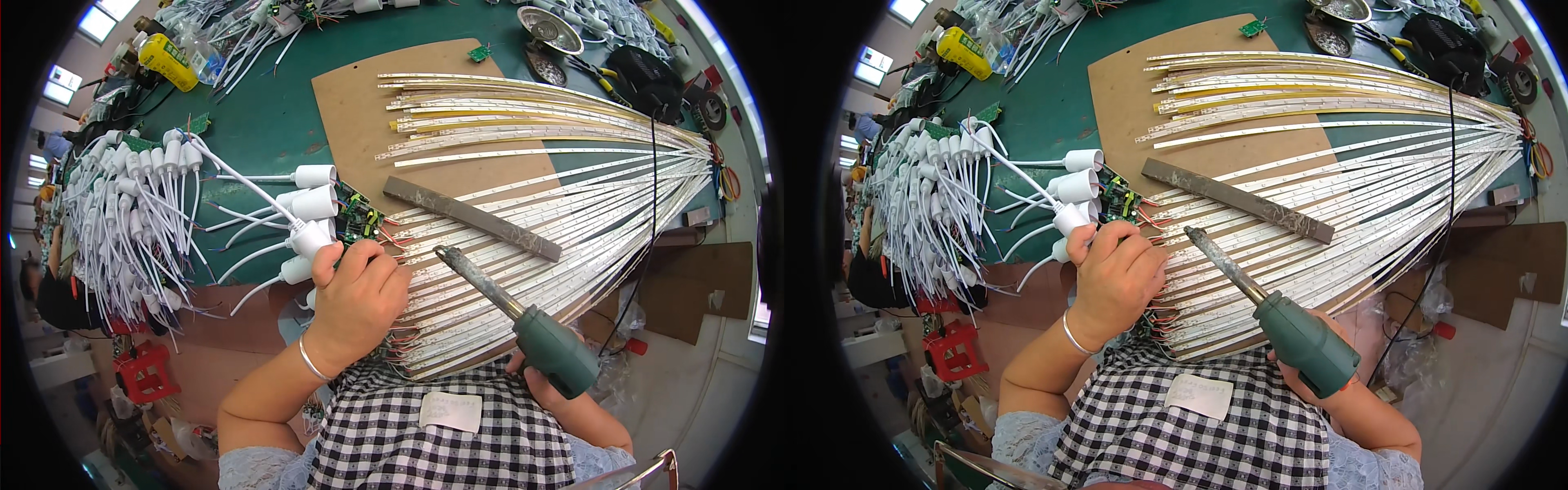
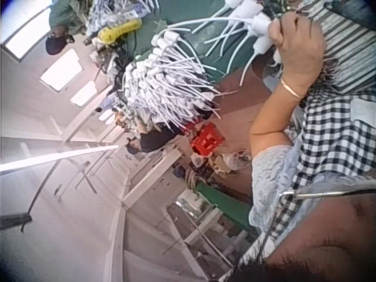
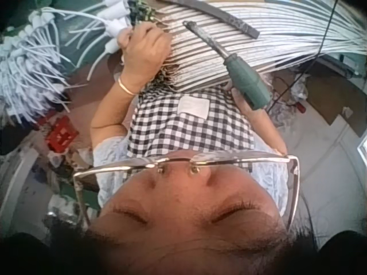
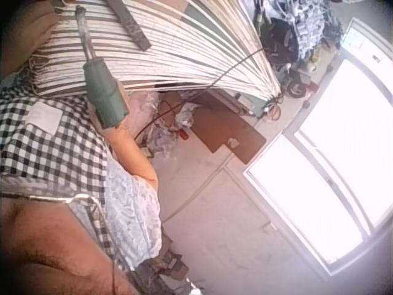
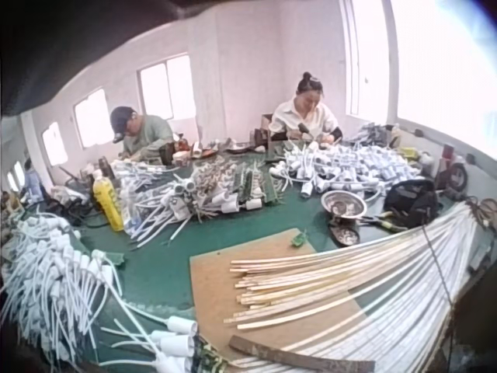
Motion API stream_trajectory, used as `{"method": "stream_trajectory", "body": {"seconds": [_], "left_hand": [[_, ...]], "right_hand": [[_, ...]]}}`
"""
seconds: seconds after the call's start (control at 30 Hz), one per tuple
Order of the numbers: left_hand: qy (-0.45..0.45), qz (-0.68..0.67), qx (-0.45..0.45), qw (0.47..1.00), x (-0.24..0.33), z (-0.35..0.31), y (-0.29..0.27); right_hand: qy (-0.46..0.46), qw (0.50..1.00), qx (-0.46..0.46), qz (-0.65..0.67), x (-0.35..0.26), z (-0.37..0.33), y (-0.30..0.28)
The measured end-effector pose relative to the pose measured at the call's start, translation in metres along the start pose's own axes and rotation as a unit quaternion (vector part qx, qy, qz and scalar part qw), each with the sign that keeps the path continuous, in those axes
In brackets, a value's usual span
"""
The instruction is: The person uses a soldering iron to attach wires to small green circuit boards. They repeatedly pick up a board, apply heat to the connection points, and place the finished unit on the table. The workspace is filled with similar components and tools.
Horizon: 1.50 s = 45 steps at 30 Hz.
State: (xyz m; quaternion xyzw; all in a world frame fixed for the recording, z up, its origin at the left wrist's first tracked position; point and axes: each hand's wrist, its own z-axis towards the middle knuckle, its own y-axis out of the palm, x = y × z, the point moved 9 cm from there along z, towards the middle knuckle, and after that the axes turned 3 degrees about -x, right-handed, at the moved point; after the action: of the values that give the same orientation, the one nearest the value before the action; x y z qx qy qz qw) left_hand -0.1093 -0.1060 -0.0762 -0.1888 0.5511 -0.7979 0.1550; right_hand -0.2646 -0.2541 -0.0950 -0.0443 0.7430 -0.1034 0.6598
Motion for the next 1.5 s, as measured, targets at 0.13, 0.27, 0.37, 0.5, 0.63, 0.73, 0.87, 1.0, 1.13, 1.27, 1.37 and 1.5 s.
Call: {"method": "stream_trajectory", "body": {"seconds": [0.13,0.27,0.37,0.5,0.63,0.73,0.87,1.0,1.13,1.27,1.37,1.5], "left_hand": [[0.001,0.008,0.004,1.0,0.0,0.001,-0.002],[0.007,0.027,0.012,1.0,-0.001,0.003,-0.003],[0.008,0.043,0.022,0.999,-0.002,0.007,-0.005],[0.023,0.047,0.006,0.999,-0.002,0.009,-0.004],[0.017,0.053,0.005,0.998,-0.003,0.01,-0.002],[0.005,0.049,0.018,0.999,-0.004,0.01,-0.003],[0.008,0.05,0.019,0.999,-0.004,0.012,-0.001],[0.003,0.028,0.017,0.999,-0.006,0.009,-0.001],[0.003,0.0,0.011,1.0,-0.007,0.008,-0.008],[-0.011,0.004,0.004,1.0,-0.009,0.008,-0.007],[-0.02,0.011,0.001,1.0,-0.009,0.009,-0.004],[-0.008,0.016,-0.001,1.0,-0.007,0.011,-0.004]], "right_hand": [[-0.006,0.999,-0.016,0.034,0.017,-0.007,0.0],[0.031,0.972,0.058,0.226,0.024,0.004,0.005],[-0.013,0.929,0.115,0.352,0.007,0.047,0.014],[-0.036,0.885,0.114,0.451,0.009,0.089,0.027],[-0.017,0.908,0.088,0.41,0.015,0.104,0.039],[-0.026,0.911,0.089,0.401,0.012,0.106,0.038],[-0.031,0.914,0.085,0.395,0.015,0.106,0.04],[-0.034,0.917,0.086,0.388,0.013,0.105,0.039],[-0.044,0.922,0.097,0.373,0.012,0.106,0.038],[-0.043,0.92,0.095,0.378,0.01,0.104,0.04],[-0.043,0.919,0.094,0.38,0.01,0.105,0.04],[-0.04,0.912,0.11,0.393,0.013,0.101,0.036]]}}
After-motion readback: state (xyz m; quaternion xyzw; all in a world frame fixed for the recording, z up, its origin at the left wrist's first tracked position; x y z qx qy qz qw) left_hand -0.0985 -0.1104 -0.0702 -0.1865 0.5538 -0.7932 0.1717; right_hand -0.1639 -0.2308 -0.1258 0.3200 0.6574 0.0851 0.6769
